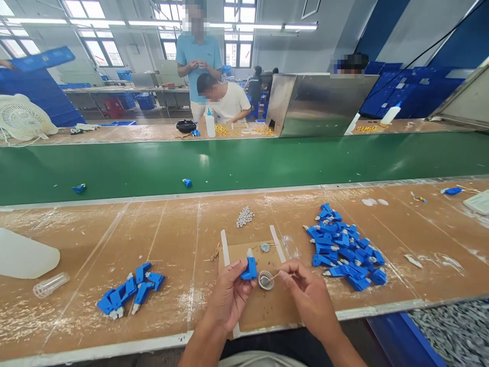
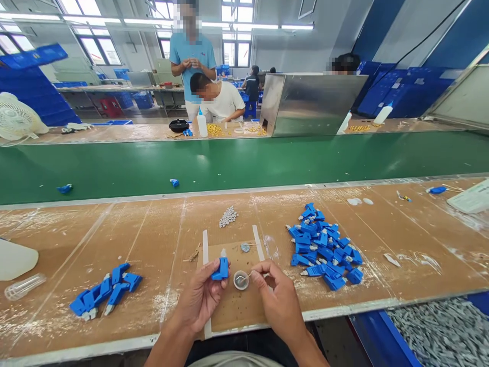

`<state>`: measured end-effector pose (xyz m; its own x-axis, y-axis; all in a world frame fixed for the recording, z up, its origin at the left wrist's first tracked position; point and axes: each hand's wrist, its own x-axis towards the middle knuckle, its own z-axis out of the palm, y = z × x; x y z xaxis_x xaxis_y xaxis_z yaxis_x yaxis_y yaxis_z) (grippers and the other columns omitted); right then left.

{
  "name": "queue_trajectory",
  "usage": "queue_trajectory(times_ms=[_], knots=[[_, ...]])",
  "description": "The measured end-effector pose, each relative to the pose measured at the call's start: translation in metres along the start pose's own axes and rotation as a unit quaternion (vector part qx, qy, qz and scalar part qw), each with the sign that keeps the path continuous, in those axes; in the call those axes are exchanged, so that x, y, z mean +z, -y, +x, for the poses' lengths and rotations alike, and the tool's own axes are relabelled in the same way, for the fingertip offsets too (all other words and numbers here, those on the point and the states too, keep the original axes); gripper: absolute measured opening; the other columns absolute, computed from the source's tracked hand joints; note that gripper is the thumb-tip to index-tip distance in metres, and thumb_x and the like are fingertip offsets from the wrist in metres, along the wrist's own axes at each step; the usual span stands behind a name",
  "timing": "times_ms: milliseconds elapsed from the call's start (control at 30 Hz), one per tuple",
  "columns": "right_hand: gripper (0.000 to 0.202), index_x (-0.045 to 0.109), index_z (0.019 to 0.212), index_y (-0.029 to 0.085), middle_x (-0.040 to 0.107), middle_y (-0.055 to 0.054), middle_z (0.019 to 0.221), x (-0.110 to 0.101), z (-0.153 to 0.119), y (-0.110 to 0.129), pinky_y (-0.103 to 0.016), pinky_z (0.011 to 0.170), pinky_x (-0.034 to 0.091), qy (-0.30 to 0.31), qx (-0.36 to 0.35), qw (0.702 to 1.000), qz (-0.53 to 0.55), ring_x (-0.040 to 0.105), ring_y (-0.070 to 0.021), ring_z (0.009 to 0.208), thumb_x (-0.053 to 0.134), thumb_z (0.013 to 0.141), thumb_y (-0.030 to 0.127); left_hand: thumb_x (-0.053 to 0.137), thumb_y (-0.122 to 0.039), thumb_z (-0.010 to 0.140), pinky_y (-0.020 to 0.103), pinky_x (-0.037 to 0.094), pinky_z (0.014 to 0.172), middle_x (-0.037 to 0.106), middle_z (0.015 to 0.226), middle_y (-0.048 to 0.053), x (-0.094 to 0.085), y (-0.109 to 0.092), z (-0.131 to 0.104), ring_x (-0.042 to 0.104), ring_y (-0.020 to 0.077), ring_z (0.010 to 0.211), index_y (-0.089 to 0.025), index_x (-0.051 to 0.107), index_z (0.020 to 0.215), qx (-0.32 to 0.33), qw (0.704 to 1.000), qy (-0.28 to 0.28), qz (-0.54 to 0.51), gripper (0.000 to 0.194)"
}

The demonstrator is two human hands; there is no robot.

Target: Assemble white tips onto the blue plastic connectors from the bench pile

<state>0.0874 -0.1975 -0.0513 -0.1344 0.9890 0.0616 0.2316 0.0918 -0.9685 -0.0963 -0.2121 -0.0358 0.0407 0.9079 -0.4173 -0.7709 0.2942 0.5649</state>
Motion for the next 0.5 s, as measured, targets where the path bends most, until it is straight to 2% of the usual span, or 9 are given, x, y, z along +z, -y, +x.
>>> queue_trajectory(times_ms=[100, 167, 300, 500], knots=[[0.031, 0.067, 0.088, 0.018, 0.07, -0.009, 0.089, -0.007, 0.004, 0.004, -0.029, 0.061, 0.051, -0.02, 0.044, 0.994, 0.101, 0.061, -0.0194, 0.07, 0.064, 0.089, 0.049, 0.083, -0.028, 0.072, 0.011, 0.044, 0.045, 0.068, 0.074, 0.007, 0.004, 0.005, -0.002, 0.06, 0.0075, 0.056, -0.007, 0.069, 0.083, -0.025, 1.0, 0.014, -0.001, 0.028], [0.03, 0.066, 0.087, 0.018, 0.071, -0.01, 0.096, -0.009, 0.005, 0.011, -0.028, 0.06, 0.052, -0.043, 0.044, 0.989, 0.137, 0.061, -0.0183, 0.07, 0.066, 0.088, 0.048, 0.081, -0.029, 0.075, 0.01, 0.045, 0.046, 0.069, 0.076, 0.009, 0.007, 0.009, -0.003, 0.061, 0.0075, 0.057, -0.006, 0.07, 0.083, -0.045, 0.999, 0.026, 0.004, 0.027], [0.026, 0.066, 0.087, 0.019, 0.072, -0.009, 0.093, -0.011, 0.001, 0.028, -0.028, 0.062, 0.052, -0.083, 0.006, 0.992, 0.098, 0.059, -0.0157, 0.064, 0.066, 0.089, 0.045, 0.077, -0.031, 0.079, 0.009, 0.043, 0.045, 0.067, 0.077, 0.008, 0.01, 0.016, -0.004, 0.06, 0.0063, 0.056, -0.006, 0.07, 0.084, -0.066, 0.997, 0.049, 0.014, 0.027], [0.019, 0.066, 0.092, 0.021, 0.072, -0.009, 0.097, -0.008, -0.006, 0.044, -0.029, 0.064, 0.056, -0.09, -0.056, 0.994, 0.03, 0.063, -0.0175, 0.069, 0.061, 0.093, 0.038, 0.075, -0.033, 0.082, 0.01, 0.04, 0.043, 0.06, 0.067, 0.003, 0.013, 0.022, -0.004, 0.057, 0.0053, 0.051, -0.009, 0.067, 0.079, -0.081, 0.995, 0.061, 0.023, 0.026]])
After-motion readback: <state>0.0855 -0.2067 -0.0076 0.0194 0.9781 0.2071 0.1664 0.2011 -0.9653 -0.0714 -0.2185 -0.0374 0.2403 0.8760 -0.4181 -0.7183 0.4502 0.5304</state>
